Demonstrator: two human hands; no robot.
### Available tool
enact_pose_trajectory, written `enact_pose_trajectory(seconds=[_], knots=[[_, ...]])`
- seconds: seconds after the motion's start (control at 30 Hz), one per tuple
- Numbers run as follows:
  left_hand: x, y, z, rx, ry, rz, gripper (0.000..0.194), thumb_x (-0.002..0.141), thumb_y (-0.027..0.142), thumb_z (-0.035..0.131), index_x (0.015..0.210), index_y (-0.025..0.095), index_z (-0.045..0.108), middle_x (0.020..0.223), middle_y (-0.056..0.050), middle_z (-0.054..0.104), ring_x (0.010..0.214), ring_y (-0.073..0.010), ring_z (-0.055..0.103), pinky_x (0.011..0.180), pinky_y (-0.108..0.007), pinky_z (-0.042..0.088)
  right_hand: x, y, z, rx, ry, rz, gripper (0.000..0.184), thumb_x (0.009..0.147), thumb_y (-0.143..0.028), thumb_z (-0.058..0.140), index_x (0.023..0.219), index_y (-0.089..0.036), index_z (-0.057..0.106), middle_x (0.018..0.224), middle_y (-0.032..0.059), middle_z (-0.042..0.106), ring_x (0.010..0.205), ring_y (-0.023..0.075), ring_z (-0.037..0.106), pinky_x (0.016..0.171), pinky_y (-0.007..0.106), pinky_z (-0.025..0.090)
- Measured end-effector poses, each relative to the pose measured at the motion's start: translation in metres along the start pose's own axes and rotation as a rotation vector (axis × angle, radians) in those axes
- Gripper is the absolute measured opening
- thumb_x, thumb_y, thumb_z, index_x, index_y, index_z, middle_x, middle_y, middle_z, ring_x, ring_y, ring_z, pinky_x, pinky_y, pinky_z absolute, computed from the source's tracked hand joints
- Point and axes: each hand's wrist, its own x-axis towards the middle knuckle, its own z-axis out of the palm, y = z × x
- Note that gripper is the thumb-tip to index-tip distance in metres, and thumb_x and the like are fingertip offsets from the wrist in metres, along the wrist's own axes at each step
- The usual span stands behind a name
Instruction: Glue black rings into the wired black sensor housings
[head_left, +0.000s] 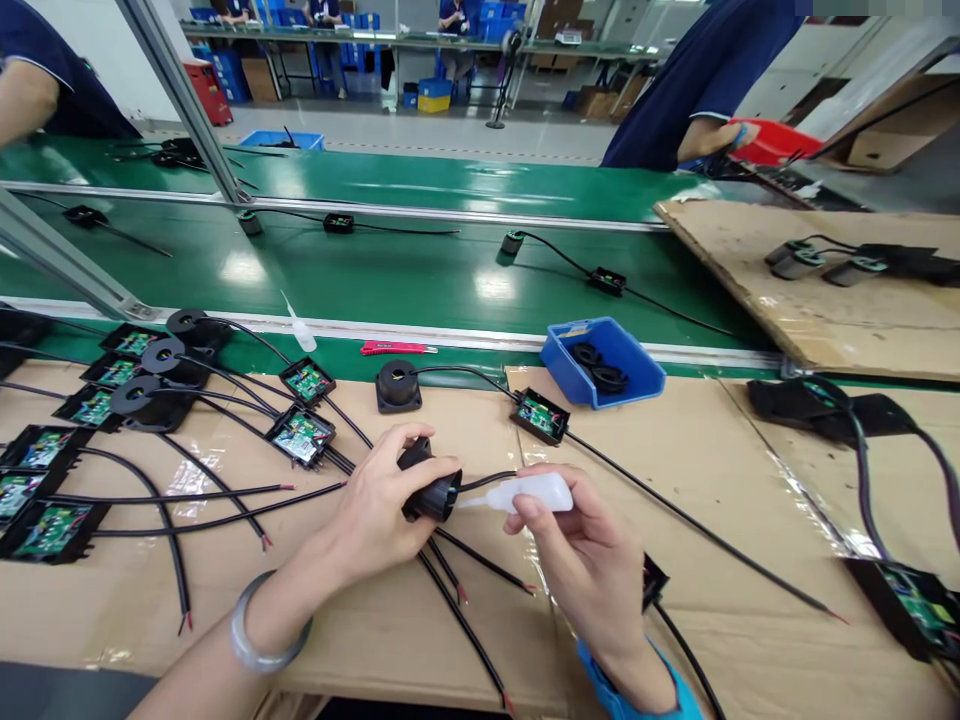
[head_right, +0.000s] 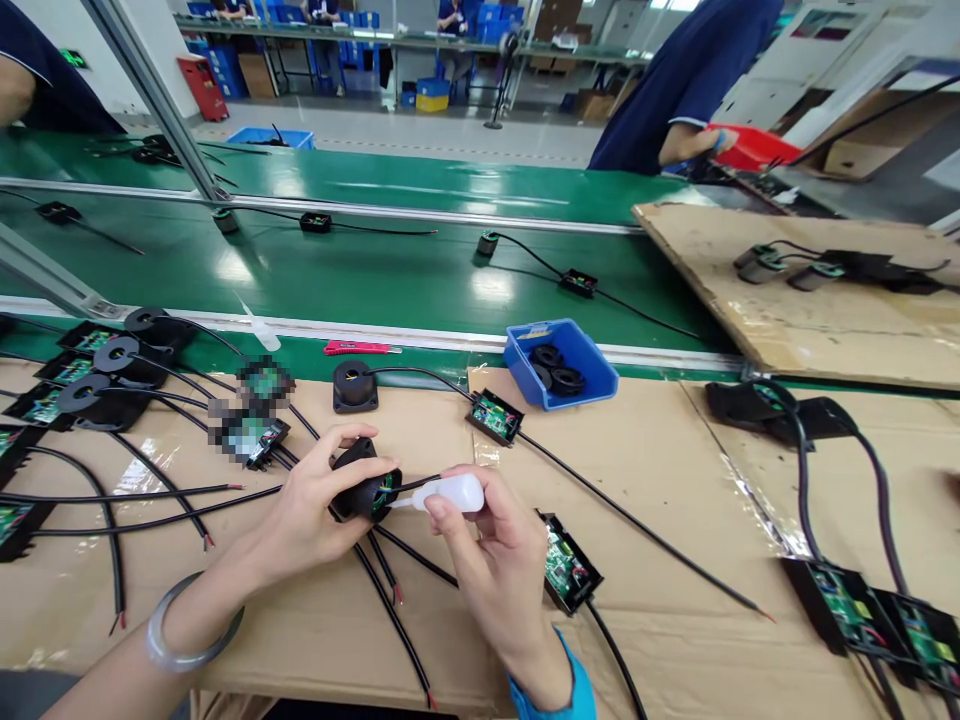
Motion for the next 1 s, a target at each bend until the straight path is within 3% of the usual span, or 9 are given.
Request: enact_pose_trajectory(seconds=[0.2, 0.47, 1.0], knots=[[0.0, 0.001, 0.0, 0.027, -0.005, 0.0, 0.05, 0.07, 0.006, 0.064, 0.117, 0.023, 0.067, 0.13, -0.013, 0.051, 0.122, -0.03, 0.053, 0.095, -0.041, 0.052, -0.003, 0.0, -0.001, -0.187, -0.04, -0.147, 0.01, 0.092, -0.03, 0.063, 0.101, -0.024, 0.063, 0.083, 0.0019, 0.067, 0.07, 0.0169, 0.067, 0.061, 0.027, 0.053], [-0.001, 0.0, 0.002, 0.041, 0.029, 0.038, 0.05, 0.07, 0.005, 0.063, 0.117, 0.023, 0.067, 0.129, -0.014, 0.05, 0.121, -0.0308, 0.054, 0.093, -0.043, 0.053, 0.003, -0.013, 0.001, -0.346, -0.016, -0.398, 0.008, 0.092, -0.023, 0.063, 0.099, -0.021, 0.061, 0.081, 0.0023, 0.066, 0.07, 0.0156, 0.063, 0.062, 0.026, 0.051], [-0.001, -0.002, 0.003, 0.051, 0.043, 0.052, 0.048, 0.074, 0.007, 0.062, 0.119, 0.022, 0.068, 0.129, -0.014, 0.05, 0.119, -0.0306, 0.054, 0.092, -0.043, 0.054, 0.004, -0.016, 0.002, -0.339, -0.005, -0.452, 0.008, 0.092, -0.018, 0.064, 0.099, -0.018, 0.06, 0.083, 0.0018, 0.065, 0.074, 0.0133, 0.063, 0.068, 0.023, 0.051]])
